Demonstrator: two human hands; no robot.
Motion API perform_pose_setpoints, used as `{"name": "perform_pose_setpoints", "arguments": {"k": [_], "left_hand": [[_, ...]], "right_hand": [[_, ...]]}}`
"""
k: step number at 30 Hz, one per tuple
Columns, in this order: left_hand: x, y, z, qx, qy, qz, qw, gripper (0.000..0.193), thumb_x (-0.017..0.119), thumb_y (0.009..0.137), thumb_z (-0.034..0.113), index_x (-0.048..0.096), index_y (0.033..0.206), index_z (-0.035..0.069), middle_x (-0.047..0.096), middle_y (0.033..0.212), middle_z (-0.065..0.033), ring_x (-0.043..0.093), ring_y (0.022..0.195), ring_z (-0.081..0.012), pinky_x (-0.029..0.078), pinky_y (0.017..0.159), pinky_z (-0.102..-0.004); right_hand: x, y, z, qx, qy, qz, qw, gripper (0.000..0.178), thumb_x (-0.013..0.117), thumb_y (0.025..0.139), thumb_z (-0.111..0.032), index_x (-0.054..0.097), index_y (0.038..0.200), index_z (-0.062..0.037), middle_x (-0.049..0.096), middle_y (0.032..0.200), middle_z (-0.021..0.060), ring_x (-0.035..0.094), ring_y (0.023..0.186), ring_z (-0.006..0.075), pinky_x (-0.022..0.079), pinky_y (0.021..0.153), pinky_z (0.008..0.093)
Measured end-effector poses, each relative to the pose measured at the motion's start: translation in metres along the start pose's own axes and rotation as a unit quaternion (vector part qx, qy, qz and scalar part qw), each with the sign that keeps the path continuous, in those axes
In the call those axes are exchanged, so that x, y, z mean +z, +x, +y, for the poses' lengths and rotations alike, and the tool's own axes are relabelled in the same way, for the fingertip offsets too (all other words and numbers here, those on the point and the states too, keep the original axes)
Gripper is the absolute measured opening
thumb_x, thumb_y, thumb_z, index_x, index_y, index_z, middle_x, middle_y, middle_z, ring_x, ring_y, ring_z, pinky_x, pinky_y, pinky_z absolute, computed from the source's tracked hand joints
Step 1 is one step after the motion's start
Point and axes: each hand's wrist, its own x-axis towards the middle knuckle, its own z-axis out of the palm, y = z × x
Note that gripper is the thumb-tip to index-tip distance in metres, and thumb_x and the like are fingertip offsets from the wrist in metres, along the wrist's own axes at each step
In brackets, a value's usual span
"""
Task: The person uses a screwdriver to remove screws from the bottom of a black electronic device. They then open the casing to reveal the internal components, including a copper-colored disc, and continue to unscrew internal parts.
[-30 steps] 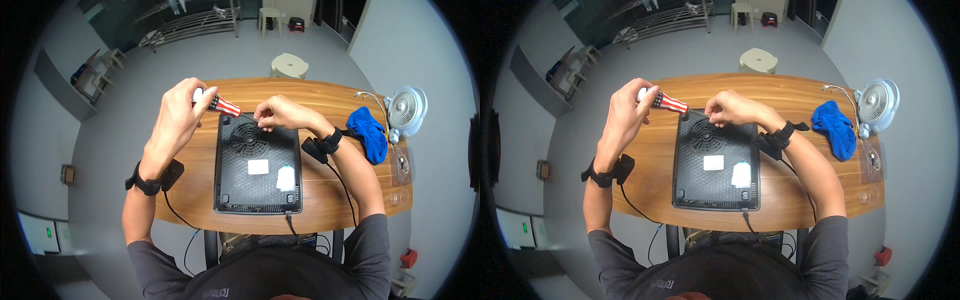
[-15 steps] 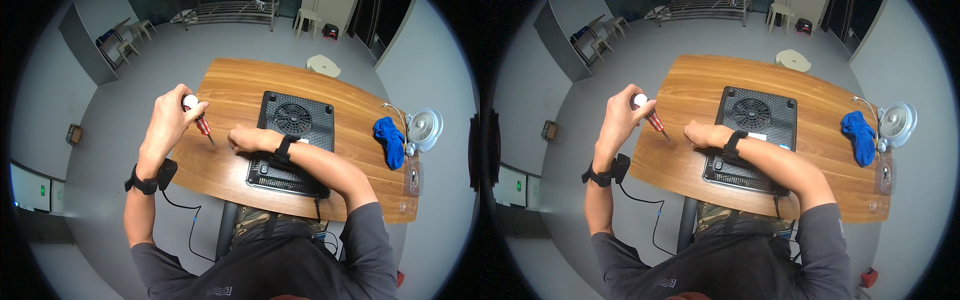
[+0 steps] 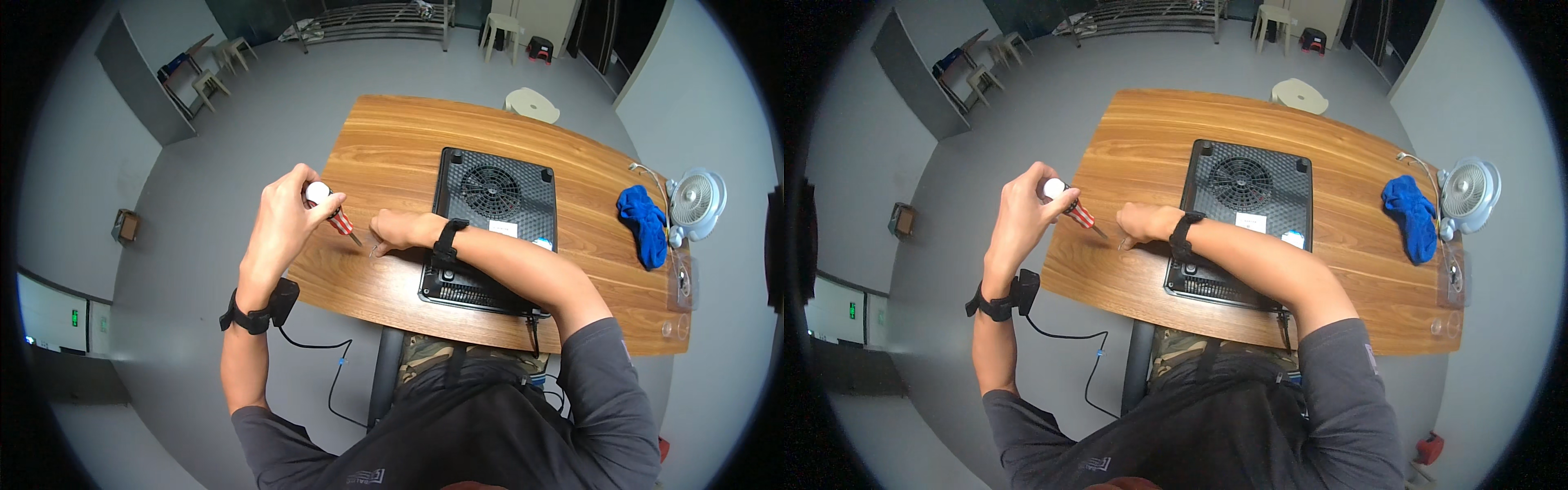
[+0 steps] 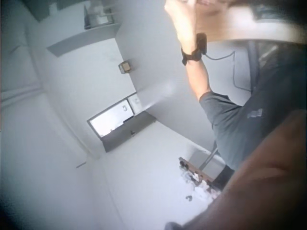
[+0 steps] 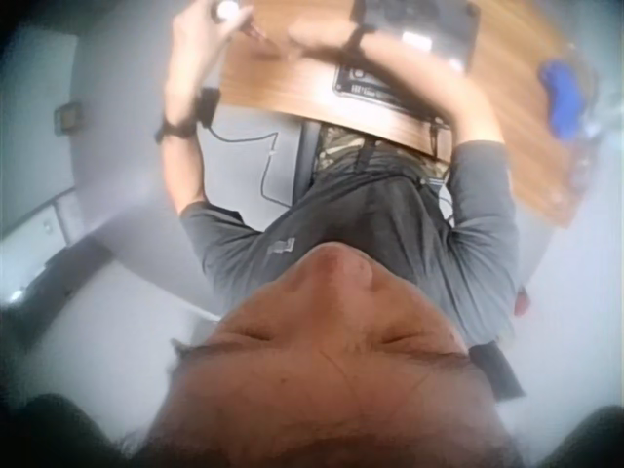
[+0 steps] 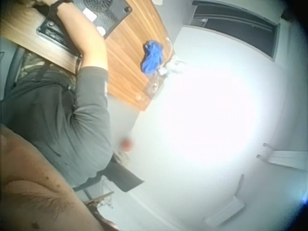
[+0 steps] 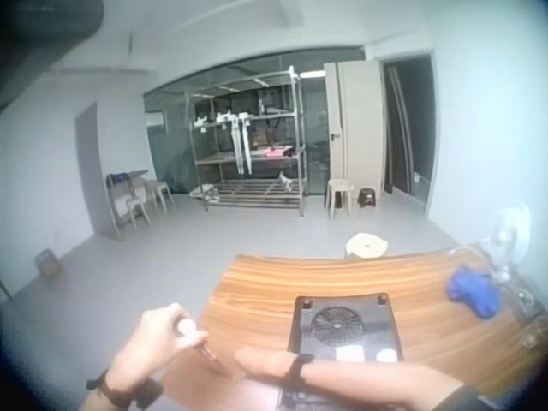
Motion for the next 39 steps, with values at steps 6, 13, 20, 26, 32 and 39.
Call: {"name": "perform_pose_setpoints", "arguments": {"k": [6,13,20,26,32,39], "left_hand": [[0.0,0.004,0.005,0.013,-0.015,0.001,1.0,0.032,0.084,0.088,0.022,0.063,0.094,-0.002,0.066,0.074,-0.0117,0.065,0.065,-0.0169,0.053,0.061,-0.0326],[0.005,0.008,0.017,0.043,-0.008,-0.008,0.999,0.035,0.085,0.086,0.023,0.062,0.095,-0.002,0.067,0.079,-0.0144,0.066,0.07,-0.0208,0.054,0.065,-0.0342],[0.032,0.046,0.058,0.096,-0.043,-0.024,0.994,0.038,0.085,0.085,0.025,0.062,0.095,-0.003,0.067,0.078,-0.017,0.068,0.07,-0.0261,0.055,0.065,-0.0366],[0.054,0.092,0.105,0.138,-0.073,-0.015,0.988,0.038,0.084,0.085,0.024,0.062,0.097,-0.004,0.069,0.082,-0.0197,0.07,0.073,-0.0303,0.057,0.067,-0.0388],[0.086,0.13,0.127,0.164,-0.126,-0.003,0.978,0.037,0.081,0.089,0.028,0.063,0.101,-0.002,0.069,0.09,-0.0167,0.07,0.076,-0.0277,0.057,0.07,-0.039],[0.112,0.167,0.111,0.162,-0.218,-0.035,0.962,0.039,0.075,0.092,0.009,0.065,0.128,0.001,0.07,0.112,-0.015,0.072,0.095,-0.0234,0.062,0.081,-0.034]], "right_hand": [[-0.004,0.001,0.008,-0.044,-0.01,0.013,0.999,0.035,0.083,0.086,-0.032,0.072,0.094,0.0002,0.073,0.091,0.0224,0.071,0.089,0.0395,0.056,0.077,0.0461],[-0.073,-0.049,0.007,-0.065,0.001,0.098,0.993,0.018,0.064,0.094,-0.016,0.074,0.103,-0.003,0.075,0.095,0.0213,0.072,0.092,0.0386,0.056,0.081,0.0461],[-0.128,-0.132,-0.013,-0.159,0.025,0.197,0.967,0.04,0.073,0.094,-0.033,0.065,0.113,0.0004,0.07,0.095,0.0186,0.068,0.088,0.0324,0.054,0.082,0.0444],[-0.151,-0.159,-0.008,-0.108,0.184,0.282,0.935,0.037,0.079,0.089,-0.021,0.062,0.11,0.0046,0.074,0.087,0.0162,0.073,0.078,0.0252,0.057,0.073,0.0375],[-0.174,-0.179,0.032,-0.051,0.18,0.371,0.91,0.028,0.073,0.091,-0.013,0.062,0.108,0.006,0.073,0.078,0.0163,0.075,0.074,0.0239,0.058,0.067,0.0359],[-0.191,-0.161,0.077,-0.06,0.145,0.425,0.891,0.033,0.073,0.088,-0.01,0.055,0.111,0.0042,0.072,0.092,0.0246,0.074,0.088,0.0386,0.056,0.073,0.0429]]}}
